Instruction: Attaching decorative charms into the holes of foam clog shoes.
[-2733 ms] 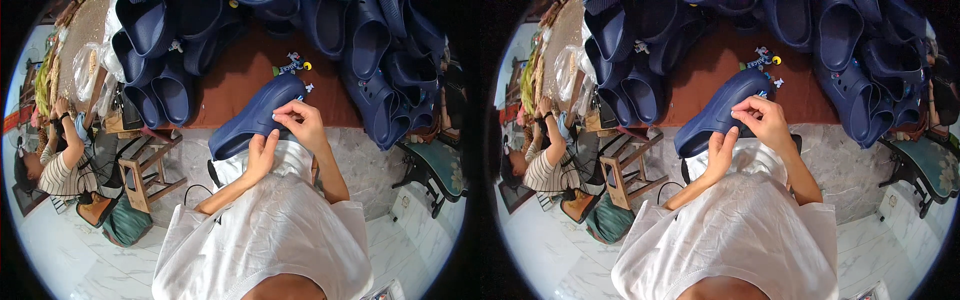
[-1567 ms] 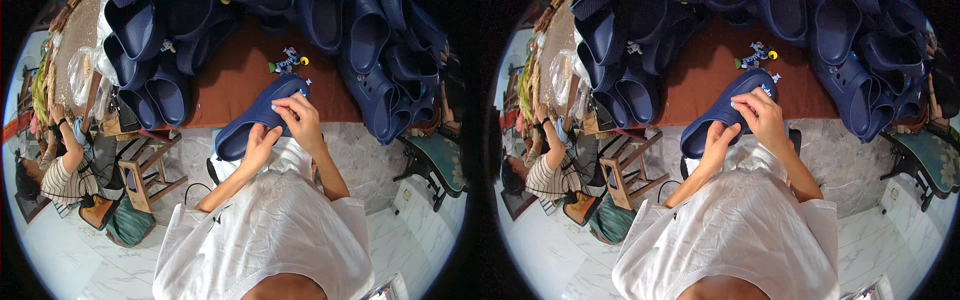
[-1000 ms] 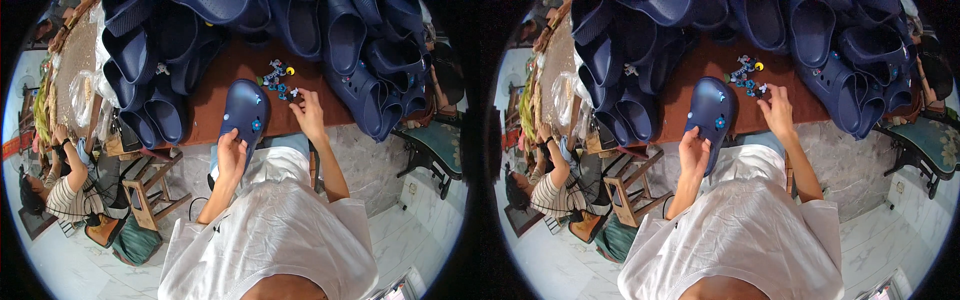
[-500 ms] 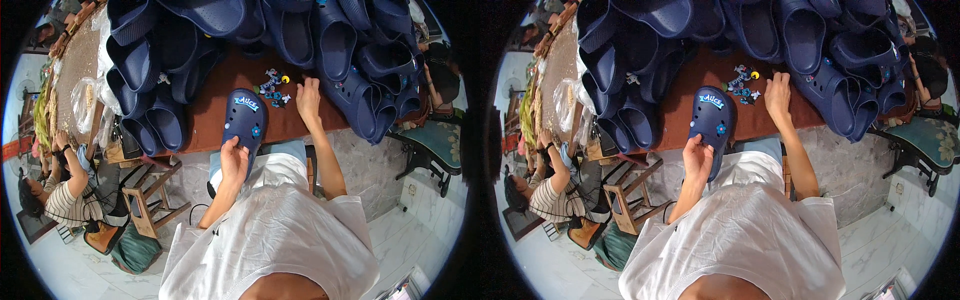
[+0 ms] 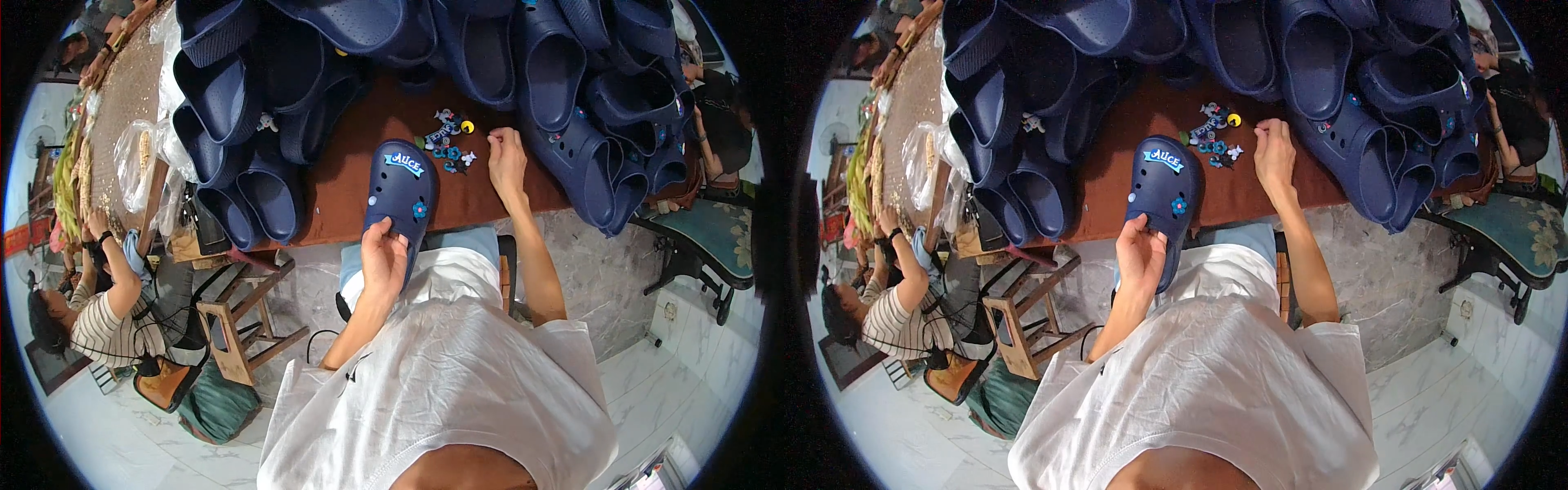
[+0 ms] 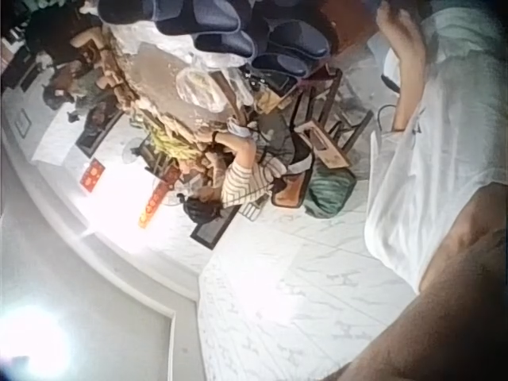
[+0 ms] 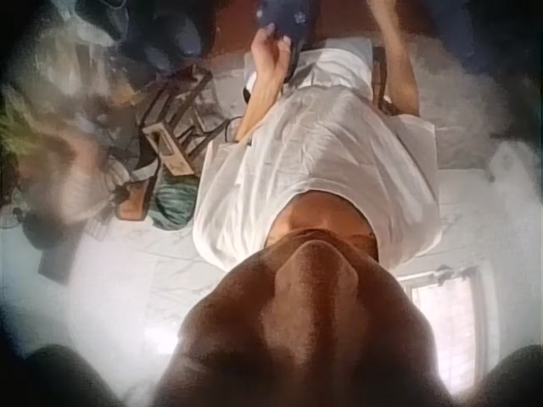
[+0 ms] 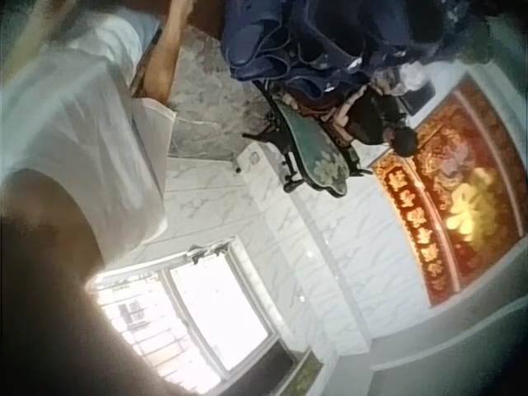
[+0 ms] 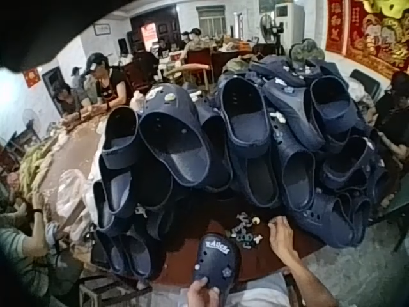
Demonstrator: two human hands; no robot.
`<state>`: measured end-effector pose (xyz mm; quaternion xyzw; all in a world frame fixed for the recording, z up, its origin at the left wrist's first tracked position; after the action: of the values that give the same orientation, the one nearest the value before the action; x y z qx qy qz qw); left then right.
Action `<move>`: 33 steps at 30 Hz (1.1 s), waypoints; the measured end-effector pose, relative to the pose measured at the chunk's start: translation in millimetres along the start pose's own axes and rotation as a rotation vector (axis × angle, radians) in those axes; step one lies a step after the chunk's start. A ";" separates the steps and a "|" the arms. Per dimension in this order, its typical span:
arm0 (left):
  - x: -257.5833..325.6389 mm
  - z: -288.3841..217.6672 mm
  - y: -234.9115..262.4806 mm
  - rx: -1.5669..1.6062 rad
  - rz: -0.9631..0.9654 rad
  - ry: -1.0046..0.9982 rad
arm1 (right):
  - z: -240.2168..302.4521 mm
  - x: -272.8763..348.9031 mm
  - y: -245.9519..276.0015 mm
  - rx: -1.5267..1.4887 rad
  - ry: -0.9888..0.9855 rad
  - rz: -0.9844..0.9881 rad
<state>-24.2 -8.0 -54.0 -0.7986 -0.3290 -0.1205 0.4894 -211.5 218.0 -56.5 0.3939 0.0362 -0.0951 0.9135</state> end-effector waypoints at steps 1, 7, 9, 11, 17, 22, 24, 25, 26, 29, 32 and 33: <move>0.0 -0.5 -0.5 -0.007 0.005 -0.004 | -0.5 2.1 4.1 0.081 -0.018 -0.033; 1.4 1.7 6.8 0.000 -0.052 0.009 | 9.5 14.0 20.3 0.237 0.004 -0.080; 0.5 2.6 8.5 0.006 -0.051 0.015 | 20.1 18.3 17.6 0.173 0.046 -0.079; 0.7 2.4 7.9 0.011 -0.049 0.022 | 27.1 20.5 7.2 0.056 0.086 -0.001; 8.8 -1.6 -6.3 0.042 -0.034 0.055 | 42.0 29.2 -7.8 0.114 0.104 0.070; 5.4 5.5 13.3 -0.075 0.015 0.064 | 70.8 43.7 3.1 -0.345 -0.129 0.360; 11.1 8.0 -0.1 -0.141 0.046 0.054 | 89.2 52.9 7.2 -0.483 0.001 0.398; 13.4 8.7 -7.2 -0.205 0.077 0.035 | 91.9 53.8 7.1 -0.493 -0.014 0.385; 15.5 10.9 -9.3 -0.205 0.084 0.038 | 94.7 55.1 7.0 -0.492 -0.014 0.378; 27.7 8.7 -20.1 -0.393 0.142 0.000 | 86.0 52.3 5.8 -0.370 -0.123 0.332; 36.6 7.3 -36.6 -0.483 0.236 -0.038 | 72.4 55.3 -6.1 -0.480 -0.185 0.366; 38.3 7.6 -33.8 -0.479 0.236 -0.033 | 72.3 55.6 -8.8 -0.498 -0.175 0.376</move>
<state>-18.0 24.4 -14.2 -0.9263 -0.2036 -0.1237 0.2918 -159.5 151.5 -20.9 0.1482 -0.0940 0.0536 0.9830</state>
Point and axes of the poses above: each hand's wrist, its own x-axis away from the middle knuckle, its own y-axis out of the back of the hand, z = x × y, the point moved 8 cm from there along -x, towards the middle knuckle, and after that the axes turned 14 degrees about -y, right-handed, at the moved point
